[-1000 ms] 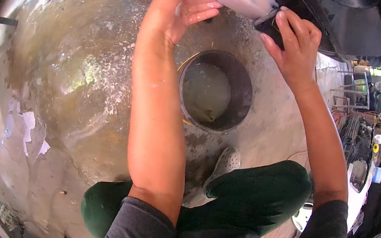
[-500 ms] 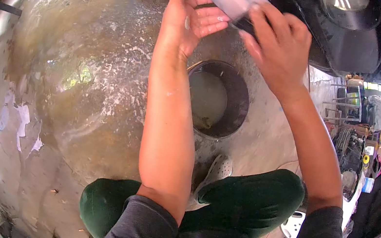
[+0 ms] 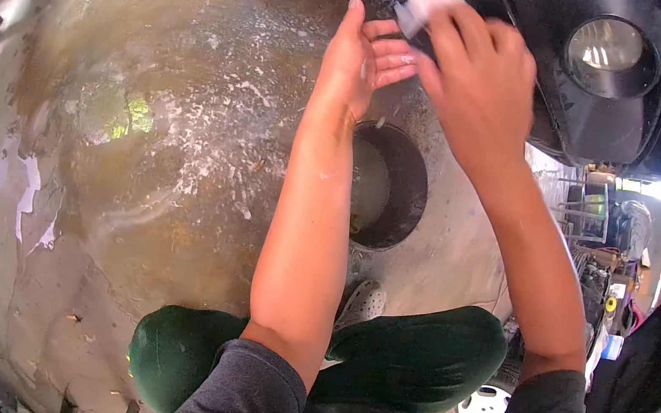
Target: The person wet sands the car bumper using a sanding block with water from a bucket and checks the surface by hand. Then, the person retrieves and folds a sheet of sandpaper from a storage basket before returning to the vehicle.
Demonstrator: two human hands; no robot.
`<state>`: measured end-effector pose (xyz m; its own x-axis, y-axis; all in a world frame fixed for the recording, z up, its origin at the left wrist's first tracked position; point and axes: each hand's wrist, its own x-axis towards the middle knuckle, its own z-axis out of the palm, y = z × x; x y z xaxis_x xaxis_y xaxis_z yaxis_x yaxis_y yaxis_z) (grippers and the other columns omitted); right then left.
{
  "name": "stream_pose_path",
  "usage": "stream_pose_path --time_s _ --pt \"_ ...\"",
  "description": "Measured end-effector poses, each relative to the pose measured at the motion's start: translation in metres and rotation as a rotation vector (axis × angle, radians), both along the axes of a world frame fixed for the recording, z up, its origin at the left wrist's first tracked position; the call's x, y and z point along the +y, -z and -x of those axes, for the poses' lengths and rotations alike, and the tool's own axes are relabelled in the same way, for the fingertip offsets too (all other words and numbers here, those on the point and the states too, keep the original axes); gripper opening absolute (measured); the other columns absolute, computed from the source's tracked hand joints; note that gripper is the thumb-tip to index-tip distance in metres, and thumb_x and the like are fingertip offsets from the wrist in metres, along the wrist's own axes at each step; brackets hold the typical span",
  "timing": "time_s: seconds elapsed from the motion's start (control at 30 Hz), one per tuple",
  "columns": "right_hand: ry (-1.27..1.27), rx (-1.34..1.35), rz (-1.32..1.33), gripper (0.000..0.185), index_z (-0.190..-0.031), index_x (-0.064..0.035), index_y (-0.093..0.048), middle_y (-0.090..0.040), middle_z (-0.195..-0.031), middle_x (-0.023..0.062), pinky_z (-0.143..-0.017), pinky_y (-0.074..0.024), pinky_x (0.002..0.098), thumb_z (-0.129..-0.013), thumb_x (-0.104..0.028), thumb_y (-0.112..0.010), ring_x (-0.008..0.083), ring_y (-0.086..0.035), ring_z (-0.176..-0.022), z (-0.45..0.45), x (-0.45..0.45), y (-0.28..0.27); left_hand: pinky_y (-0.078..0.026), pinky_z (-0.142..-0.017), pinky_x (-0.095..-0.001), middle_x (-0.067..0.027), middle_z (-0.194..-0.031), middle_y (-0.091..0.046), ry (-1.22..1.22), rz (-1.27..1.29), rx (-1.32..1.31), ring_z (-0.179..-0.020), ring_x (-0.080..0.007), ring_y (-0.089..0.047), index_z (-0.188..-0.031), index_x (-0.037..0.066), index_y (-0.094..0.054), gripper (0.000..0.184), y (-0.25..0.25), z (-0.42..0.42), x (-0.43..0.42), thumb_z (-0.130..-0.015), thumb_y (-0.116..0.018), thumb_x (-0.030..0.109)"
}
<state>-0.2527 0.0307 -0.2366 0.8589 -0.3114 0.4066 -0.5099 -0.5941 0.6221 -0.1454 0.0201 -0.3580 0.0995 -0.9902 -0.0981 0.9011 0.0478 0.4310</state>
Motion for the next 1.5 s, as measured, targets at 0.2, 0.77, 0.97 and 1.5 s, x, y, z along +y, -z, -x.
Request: stream_pose_path --time_s 0.2,0.77,0.97,1.5 --pt "0.213 0.14 -0.096 0.04 -0.114 -0.0111 -0.062 -0.061 -0.111 0.0029 -0.084 -0.0455 0.0415 -0.076 -0.021 -0.073 0.0266 -0.057 -0.103 -0.083 -0.028 -0.007 -0.052 -0.09 -0.0404 -0.0158 -0.116 -0.066 -0.081 0.029 0.031 -0.105 -0.0239 -0.064 -0.125 -0.002 -0.055 0.069 -0.006 0.001 -0.002 -0.104 -0.029 0.059" --pt "0.599 -0.133 -0.869 0.052 -0.12 -0.0047 -0.062 -0.062 -0.121 0.0119 -0.097 -0.0423 0.0452 -0.071 -0.015 -0.078 0.0348 -0.054 -0.113 0.231 0.047 0.061 -0.003 -0.123 -0.0487 -0.0381 -0.159 -0.003 -0.959 -0.01 -1.059 -0.15 -0.0488 -0.001 -0.15 -0.018 -0.007 0.077 -0.043 0.054 -0.027 -0.106 -0.037 0.038" --pt "0.619 -0.262 -0.929 0.051 -0.118 -0.004 -0.063 -0.063 -0.118 0.0123 -0.098 -0.044 0.0425 -0.072 -0.019 -0.079 0.0349 -0.055 -0.111 0.243 0.039 0.062 -0.002 -0.122 -0.0528 -0.0389 -0.159 0.001 -0.989 -0.029 -1.142 -0.15 -0.0506 0.002 -0.151 -0.017 -0.003 0.079 -0.04 0.081 -0.015 -0.106 -0.036 0.039" --pt "0.342 -0.204 -1.045 0.049 -0.119 -0.0026 -0.062 -0.063 -0.119 0.0151 -0.098 -0.0451 0.0441 -0.075 -0.017 -0.078 0.0346 -0.055 -0.113 0.218 0.037 0.087 -0.002 -0.121 -0.0568 -0.0425 -0.156 0.008 -0.872 -0.022 -1.304 -0.148 -0.0549 0.005 -0.149 -0.019 0.001 0.088 -0.027 0.157 0.011 -0.103 -0.044 0.041"
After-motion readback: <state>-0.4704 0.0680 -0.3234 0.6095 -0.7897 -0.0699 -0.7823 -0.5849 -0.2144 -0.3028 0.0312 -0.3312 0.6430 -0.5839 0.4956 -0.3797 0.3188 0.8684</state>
